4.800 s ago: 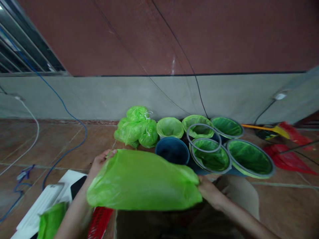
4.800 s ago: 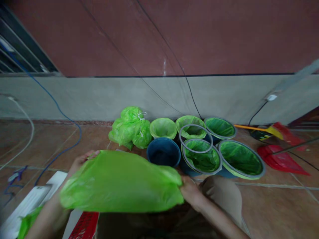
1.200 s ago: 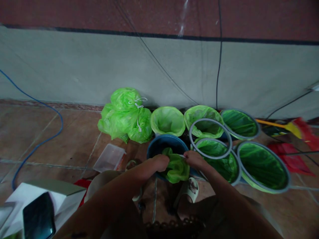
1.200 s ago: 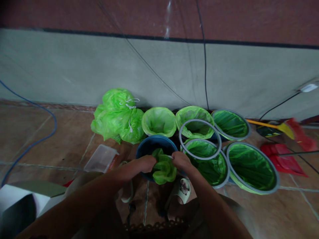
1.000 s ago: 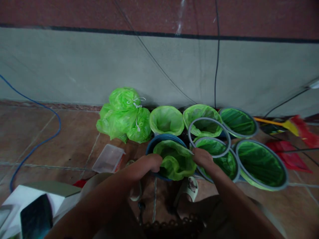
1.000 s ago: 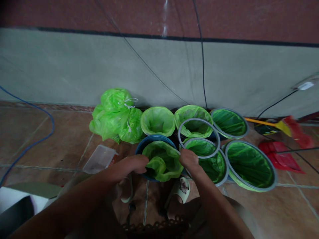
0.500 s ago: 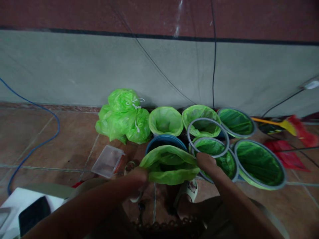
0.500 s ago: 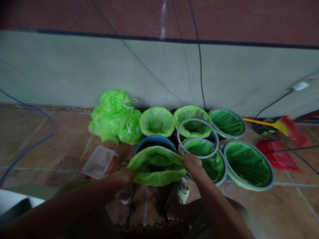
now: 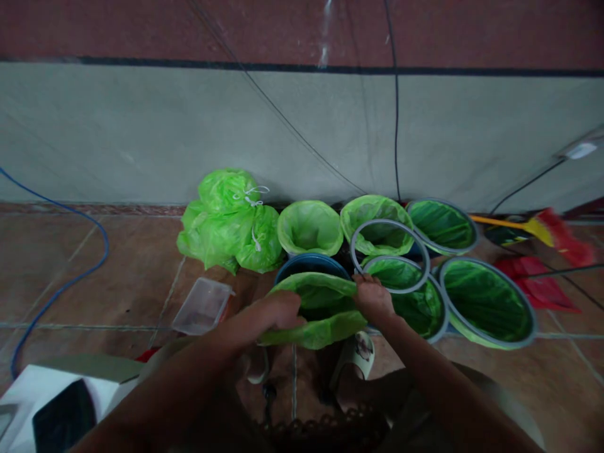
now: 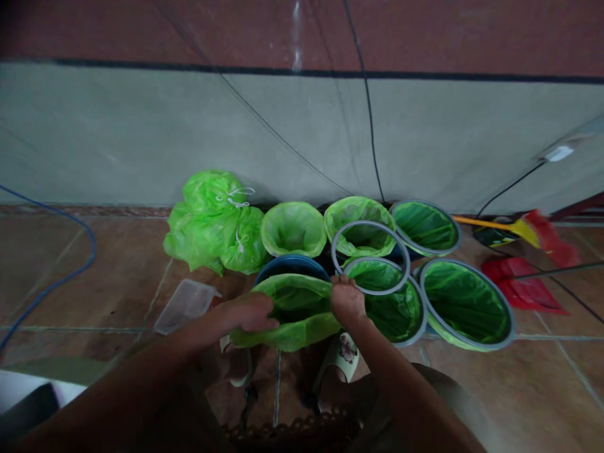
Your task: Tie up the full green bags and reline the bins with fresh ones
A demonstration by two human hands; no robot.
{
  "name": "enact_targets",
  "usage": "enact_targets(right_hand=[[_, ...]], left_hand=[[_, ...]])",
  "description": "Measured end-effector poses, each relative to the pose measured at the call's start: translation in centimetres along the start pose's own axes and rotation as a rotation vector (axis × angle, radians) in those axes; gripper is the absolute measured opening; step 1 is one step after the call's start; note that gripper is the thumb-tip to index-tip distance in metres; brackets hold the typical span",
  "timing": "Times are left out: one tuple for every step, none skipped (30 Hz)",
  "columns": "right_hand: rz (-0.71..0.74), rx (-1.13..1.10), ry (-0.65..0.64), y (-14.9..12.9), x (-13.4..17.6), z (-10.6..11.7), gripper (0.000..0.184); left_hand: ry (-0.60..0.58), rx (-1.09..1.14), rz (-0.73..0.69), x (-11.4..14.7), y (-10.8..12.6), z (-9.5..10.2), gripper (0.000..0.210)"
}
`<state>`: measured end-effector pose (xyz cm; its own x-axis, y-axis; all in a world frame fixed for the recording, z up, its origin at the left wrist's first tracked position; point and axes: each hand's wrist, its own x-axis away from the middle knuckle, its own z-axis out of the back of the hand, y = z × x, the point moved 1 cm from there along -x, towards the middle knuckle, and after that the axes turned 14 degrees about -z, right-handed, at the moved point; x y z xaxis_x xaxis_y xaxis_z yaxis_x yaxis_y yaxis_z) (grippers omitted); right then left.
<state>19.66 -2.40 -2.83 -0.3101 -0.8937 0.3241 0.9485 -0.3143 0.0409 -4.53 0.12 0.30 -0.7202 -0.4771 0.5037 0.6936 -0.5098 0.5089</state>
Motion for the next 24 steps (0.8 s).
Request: enact_targets(right_hand=[[0.048,-0.048,0.018,-0.6,-0.3,-0.2,0.041],[0.086,-0.089,0.022,-1.1,-0.7,-0.4,0.044],[0.106,-0.119,0.015,-1.6,-1.1,-0.7,0.046],[0.107,-0.138,-0.001,-2.0,-1.5,-1.0,0.047],[0.1,-0.147,-0.02,-2.3,-1.9,-1.3,0.047],[0.087,-0.149,-0.041,-2.6,-2.2,-1.6,0.046],[0.073,-0.146,-0.061,-2.8,-2.4,-1.9,0.046],[0.061,-0.139,-0.08,-2.9,-2.6,-2.2,0.044],[0.053,-0.127,-0.095,-2.9,-2.8,-2.3,0.042],[0.045,-0.114,-0.106,-2.9,-2.8,-2.4,0.04],[0.04,-0.102,-0.113,-2.8,-2.9,-2.4,0.037],[0.041,-0.096,-0.119,-2.7,-3.0,-2.3,0.034],[0.051,-0.097,-0.122,-2.6,-3.0,-2.1,0.031],[0.067,-0.106,-0.122,-2.5,-3.1,-1.8,0.029],[0.091,-0.127,-0.115,-2.5,-3.1,-1.5,0.027],[0.12,-0.157,-0.1,-2.5,-3.1,-1.1,0.026],[0.148,-0.192,-0.079,-2.5,-3.1,-0.6,0.025],[0.164,-0.229,-0.051,-2.5,-3.0,-0.2,0.025],[0.165,-0.263,-0.022,-2.5,-3.0,0.2,0.025],[0.149,-0.29,0.004,-2.5,-3.0,0.6,0.025],[0.123,-0.313,0.02,-2.4,-3.0,0.9,0.025],[0.091,-0.332,0.028,-2.3,-3.0,1.2,0.024],[0.061,-0.353,0.028,-2.2,-3.0,1.4,0.024],[0.039,-0.374,0.024,-2.1,-3.1,1.6,0.024]], left_hand=[[0.102,-0.063,0.026,-0.8,0.0,0.9,0.032],[0.197,-0.129,0.051,-1.6,-0.1,1.6,0.033],[0.275,-0.188,0.072,-2.3,-0.3,2.1,0.034],[0.316,-0.229,0.09,-3.0,-0.6,2.2,0.036],[0.324,-0.248,0.106,-3.5,-1.0,2.1,0.037],[0.305,-0.248,0.121,-4.0,-1.4,1.7,0.039],[0.273,-0.235,0.137,-4.4,-1.9,1.3,0.039],[0.233,-0.214,0.155,-4.7,-2.4,0.8,0.04],[0.195,-0.193,0.175,-4.9,-2.9,0.4,0.04],[0.166,-0.176,0.194,-5.1,-3.3,0.1,0.04],[0.149,-0.165,0.207,-5.2,-3.7,0.0,0.039],[0.146,-0.158,0.217,-5.3,-4.1,-0.1,0.037],[0.156,-0.152,0.223,-5.4,-4.4,0.0,0.034],[0.172,-0.149,0.222,-5.4,-4.6,0.1,0.032],[0.191,-0.148,0.216,-5.5,-4.8,0.3,0.031],[0.208,-0.145,0.209,-5.5,-4.9,0.4,0.03],[0.221,-0.144,0.199,-5.6,-4.9,0.5,0.029],[0.231,-0.143,0.19,-5.6,-5.0,0.6,0.028],[0.239,-0.141,0.185,-5.6,-4.9,0.7,0.026],[0.249,-0.141,0.186,-5.6,-4.9,0.7,0.026],[0.265,-0.138,0.193,-5.6,-4.8,0.8,0.027],[0.284,-0.129,0.206,-5.6,-4.8,0.9,0.03],[0.304,-0.115,0.22,-5.6,-4.8,0.9,0.036],[0.319,-0.097,0.232,-5.6,-4.8,1.0,0.043]])
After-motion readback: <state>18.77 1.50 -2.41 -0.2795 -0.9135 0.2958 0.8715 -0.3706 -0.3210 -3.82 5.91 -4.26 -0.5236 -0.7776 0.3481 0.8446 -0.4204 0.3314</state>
